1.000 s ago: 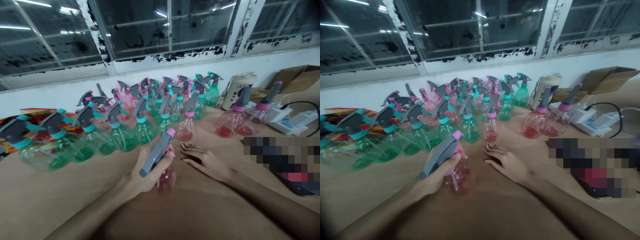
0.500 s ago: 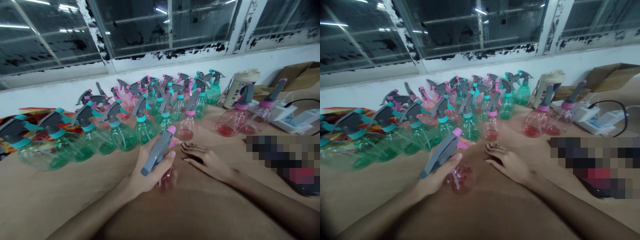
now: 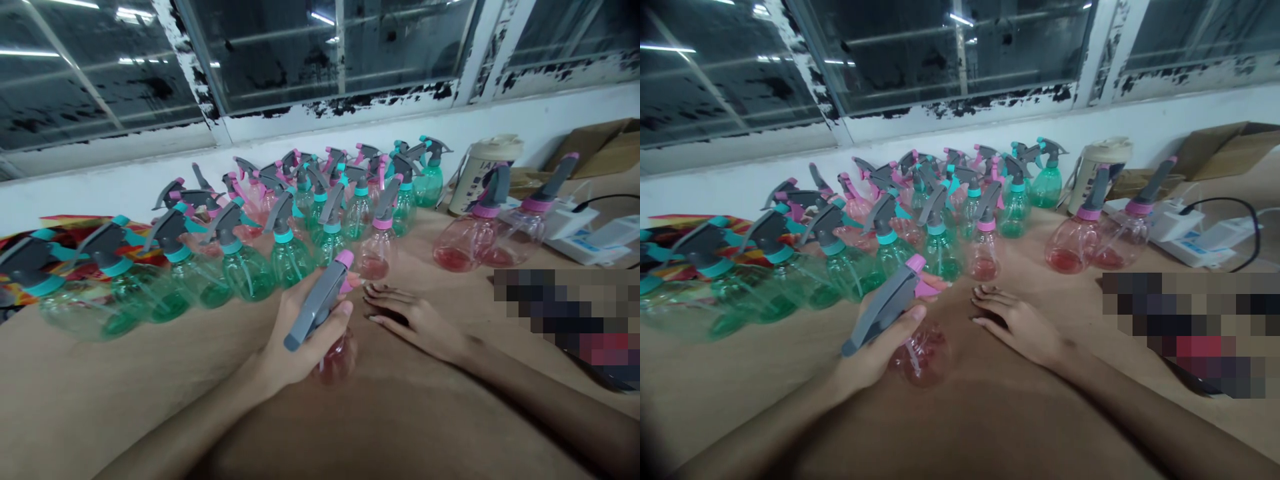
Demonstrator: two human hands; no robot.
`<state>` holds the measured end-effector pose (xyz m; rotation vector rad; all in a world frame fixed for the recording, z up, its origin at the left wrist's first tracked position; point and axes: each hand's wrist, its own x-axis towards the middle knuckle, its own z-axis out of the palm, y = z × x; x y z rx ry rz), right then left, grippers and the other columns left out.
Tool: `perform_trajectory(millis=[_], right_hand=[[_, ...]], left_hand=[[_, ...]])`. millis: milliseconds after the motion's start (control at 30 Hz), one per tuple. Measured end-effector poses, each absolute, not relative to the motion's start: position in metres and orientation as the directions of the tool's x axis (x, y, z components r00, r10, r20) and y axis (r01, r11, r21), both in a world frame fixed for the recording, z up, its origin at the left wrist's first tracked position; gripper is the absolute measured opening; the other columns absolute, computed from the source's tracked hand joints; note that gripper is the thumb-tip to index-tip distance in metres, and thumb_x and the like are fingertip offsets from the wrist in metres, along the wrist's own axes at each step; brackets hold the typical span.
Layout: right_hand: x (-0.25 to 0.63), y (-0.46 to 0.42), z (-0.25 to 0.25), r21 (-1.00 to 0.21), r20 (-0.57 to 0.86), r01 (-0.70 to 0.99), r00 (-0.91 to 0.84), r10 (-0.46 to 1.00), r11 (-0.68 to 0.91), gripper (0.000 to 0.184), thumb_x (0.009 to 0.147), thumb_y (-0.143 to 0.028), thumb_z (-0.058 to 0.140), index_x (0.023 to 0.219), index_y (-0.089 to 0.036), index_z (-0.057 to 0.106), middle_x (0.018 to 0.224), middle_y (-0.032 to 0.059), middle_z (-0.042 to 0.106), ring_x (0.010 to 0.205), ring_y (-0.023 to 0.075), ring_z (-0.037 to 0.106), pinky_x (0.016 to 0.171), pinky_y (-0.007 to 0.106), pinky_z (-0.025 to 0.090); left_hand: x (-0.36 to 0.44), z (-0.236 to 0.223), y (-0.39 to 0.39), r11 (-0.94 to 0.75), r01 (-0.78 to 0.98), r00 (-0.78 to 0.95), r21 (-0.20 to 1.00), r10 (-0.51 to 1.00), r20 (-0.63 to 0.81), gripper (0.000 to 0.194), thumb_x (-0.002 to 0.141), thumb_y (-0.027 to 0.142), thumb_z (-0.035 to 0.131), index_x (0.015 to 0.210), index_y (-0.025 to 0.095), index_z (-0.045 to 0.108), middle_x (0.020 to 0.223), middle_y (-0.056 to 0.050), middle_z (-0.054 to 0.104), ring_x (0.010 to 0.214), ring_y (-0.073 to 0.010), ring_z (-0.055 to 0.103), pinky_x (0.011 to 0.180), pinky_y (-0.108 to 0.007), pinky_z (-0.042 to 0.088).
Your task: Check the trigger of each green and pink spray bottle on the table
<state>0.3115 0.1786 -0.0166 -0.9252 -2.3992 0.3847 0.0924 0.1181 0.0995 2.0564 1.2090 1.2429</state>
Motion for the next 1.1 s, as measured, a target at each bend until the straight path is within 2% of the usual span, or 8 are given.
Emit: perform_trajectory(millis=[367, 633, 867, 1100], right_hand=[[0.3112, 0.1782, -0.0185, -0.438, 0.388, 0.535, -0.613, 0.689, 0.722, 0.040, 0.091, -0.041, 0.048, 0.125, -0.021, 0.056, 0.131, 0.0043, 0.057, 0.125, 0.0215, 0.048, 0.106, 0.044, 0.039], [0.3109, 0.1773, -0.0170, -0.456, 0.380, 0.532, -0.609, 0.697, 0.713, 0.042, 0.090, -0.042, 0.050, 0.125, -0.021, 0.056, 0.130, 0.0050, 0.058, 0.125, 0.0221, 0.047, 0.106, 0.044, 0.039], [0.3101, 0.1760, -0.0145, -0.478, 0.396, 0.516, -0.595, 0.699, 0.711, 0.041, 0.089, -0.042, 0.051, 0.126, -0.025, 0.056, 0.128, 0.0042, 0.060, 0.123, 0.0231, 0.049, 0.105, 0.046, 0.040], [0.3106, 0.1754, -0.0129, -0.484, 0.392, 0.509, -0.601, 0.697, 0.712, 0.040, 0.090, -0.042, 0.049, 0.126, -0.026, 0.055, 0.129, 0.0038, 0.058, 0.124, 0.0236, 0.048, 0.105, 0.048, 0.040]], left_hand=[[0.0918, 0.0959, 0.1161, -0.505, 0.489, 0.192, 0.711, 0.858, 0.476, 0.008, 0.080, 0.026, 0.051, 0.073, 0.023, 0.050, 0.060, 0.003, 0.052, 0.051, -0.0130, 0.049, 0.050, -0.027, 0.043], [0.0949, 0.1033, 0.1130, -0.452, 0.454, 0.174, 0.768, 0.890, 0.421, 0.006, 0.083, 0.026, 0.053, 0.085, 0.020, 0.054, 0.072, 0.001, 0.058, 0.062, -0.0130, 0.055, 0.061, -0.027, 0.047], [0.0936, 0.1020, 0.1144, -0.432, 0.451, 0.167, 0.781, 0.900, 0.402, 0.009, 0.084, 0.027, 0.052, 0.079, 0.020, 0.052, 0.066, 0.002, 0.053, 0.058, -0.0117, 0.052, 0.052, -0.025, 0.045], [0.0949, 0.1018, 0.1172, -0.490, 0.498, 0.176, 0.715, 0.865, 0.470, 0.004, 0.081, 0.025, 0.053, 0.077, 0.023, 0.053, 0.061, 0.003, 0.051, 0.053, -0.0129, 0.047, 0.047, -0.026, 0.043]])
